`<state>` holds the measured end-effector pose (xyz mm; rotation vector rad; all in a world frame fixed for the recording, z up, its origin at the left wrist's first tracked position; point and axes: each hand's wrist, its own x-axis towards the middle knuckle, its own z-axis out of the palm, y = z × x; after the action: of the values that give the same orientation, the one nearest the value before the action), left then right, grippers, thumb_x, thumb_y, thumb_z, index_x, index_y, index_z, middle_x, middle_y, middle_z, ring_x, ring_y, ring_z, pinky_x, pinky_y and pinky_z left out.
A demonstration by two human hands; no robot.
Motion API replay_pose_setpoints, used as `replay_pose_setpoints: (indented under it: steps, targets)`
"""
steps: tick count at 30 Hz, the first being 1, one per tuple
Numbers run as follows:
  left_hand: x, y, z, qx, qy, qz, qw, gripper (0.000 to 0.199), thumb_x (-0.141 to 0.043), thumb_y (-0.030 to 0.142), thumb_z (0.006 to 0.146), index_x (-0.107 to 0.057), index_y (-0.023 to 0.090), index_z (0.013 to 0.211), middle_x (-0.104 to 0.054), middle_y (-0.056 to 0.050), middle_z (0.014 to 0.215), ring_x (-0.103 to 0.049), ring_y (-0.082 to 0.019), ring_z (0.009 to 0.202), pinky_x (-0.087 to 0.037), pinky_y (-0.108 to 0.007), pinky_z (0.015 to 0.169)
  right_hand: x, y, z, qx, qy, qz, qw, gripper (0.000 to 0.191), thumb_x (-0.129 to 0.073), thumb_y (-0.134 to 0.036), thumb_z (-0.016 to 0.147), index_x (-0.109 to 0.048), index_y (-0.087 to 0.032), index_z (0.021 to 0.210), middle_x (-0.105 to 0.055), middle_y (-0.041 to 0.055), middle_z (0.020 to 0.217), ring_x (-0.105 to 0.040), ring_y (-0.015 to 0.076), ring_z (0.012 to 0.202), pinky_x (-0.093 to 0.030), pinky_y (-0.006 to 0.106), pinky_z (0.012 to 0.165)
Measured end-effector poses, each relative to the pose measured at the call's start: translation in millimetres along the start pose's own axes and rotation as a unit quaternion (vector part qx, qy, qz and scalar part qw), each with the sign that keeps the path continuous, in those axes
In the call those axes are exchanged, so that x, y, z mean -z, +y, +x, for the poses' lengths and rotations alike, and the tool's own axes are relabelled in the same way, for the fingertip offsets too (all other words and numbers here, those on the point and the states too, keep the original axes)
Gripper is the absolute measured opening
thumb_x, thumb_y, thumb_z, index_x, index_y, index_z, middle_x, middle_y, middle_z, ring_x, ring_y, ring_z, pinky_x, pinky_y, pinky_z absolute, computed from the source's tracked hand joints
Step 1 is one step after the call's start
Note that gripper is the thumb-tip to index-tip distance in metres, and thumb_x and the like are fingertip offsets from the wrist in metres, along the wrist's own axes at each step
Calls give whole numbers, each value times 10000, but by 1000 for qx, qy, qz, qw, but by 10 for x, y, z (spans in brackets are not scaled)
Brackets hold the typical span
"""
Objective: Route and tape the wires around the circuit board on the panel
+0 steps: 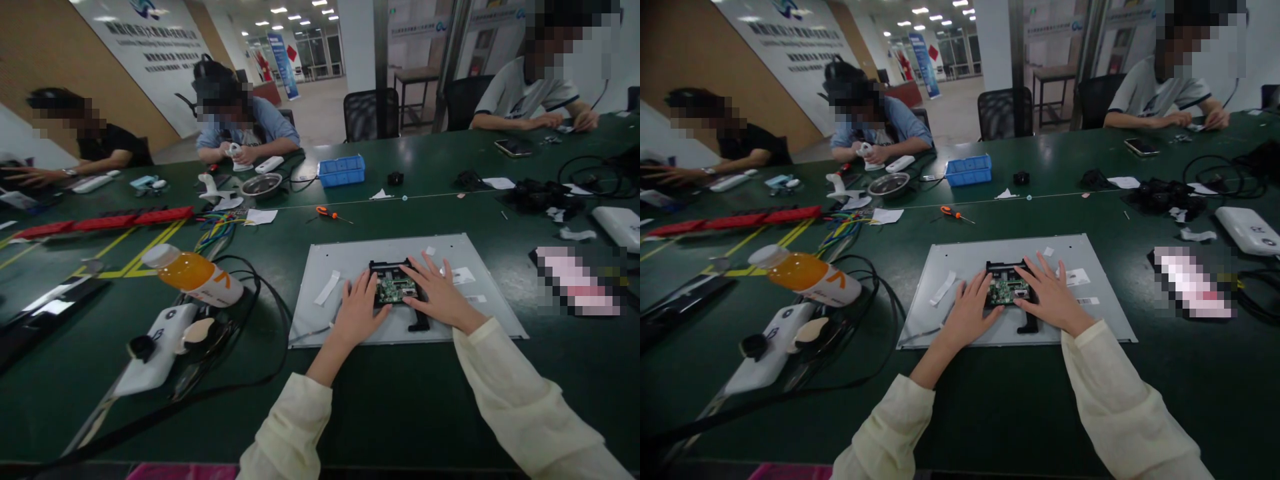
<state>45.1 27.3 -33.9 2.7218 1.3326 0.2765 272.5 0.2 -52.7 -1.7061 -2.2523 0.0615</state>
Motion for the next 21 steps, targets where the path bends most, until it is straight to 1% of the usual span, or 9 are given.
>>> replay_pose_setpoints:
  steps: [5,11,15,18,20,21]
  targets:
    - [-5,0,-18,6,-1,-2,1000,689,-362,529,887,-235,113,1421,-247,-162,1497,-215,-262,1388,-192,-501,1112,4,-10,-4,-1,0,7,1000,671,-347,-632,849,-239,-333,1441,-260,37,1510,-88,319,1405,-51,652,1055]
    - [-1,8,-21,15,11,4,1000,652,-308,539,903,-277,129,1409,-289,-156,1481,-257,-262,1372,-193,-511,1108,-5,-7,12,2,6,16,1000,661,-370,-618,847,-278,-318,1429,-294,50,1496,-104,319,1403,-62,656,1050]
    - [-3,13,-7,22,8,8,1000,625,-318,520,906,-290,144,1406,-290,-142,1484,-270,-263,1365,-204,-519,1103,8,-20,4,-1,11,22,1000,650,-376,-607,852,-282,-317,1425,-296,46,1495,-110,307,1404,-63,645,1056]
    - [6,17,-6,23,9,8,1000,616,-320,518,906,-300,153,1403,-291,-132,1485,-259,-262,1369,-206,-526,1100,16,-27,-8,-7,15,35,999,604,-363,-577,873,-290,-324,1416,-317,38,1486,-132,292,1402,-76,639,1058]
    - [15,19,-9,22,10,7,1000,614,-314,523,907,-306,158,1401,-293,-126,1485,-250,-263,1373,-209,-529,1098,3,9,1,-18,32,47,998,551,-338,-527,900,-310,-313,1406,-366,42,1460,-177,274,1393,-103,611,1068]
    - [19,20,-12,21,9,5,1000,615,-309,526,908,-308,159,1400,-295,-125,1485,-245,-263,1374,-211,-530,1097,-8,47,16,-33,52,52,997,526,-327,-497,911,-326,-297,1398,-400,51,1437,-214,264,1382,-126,589,1073]
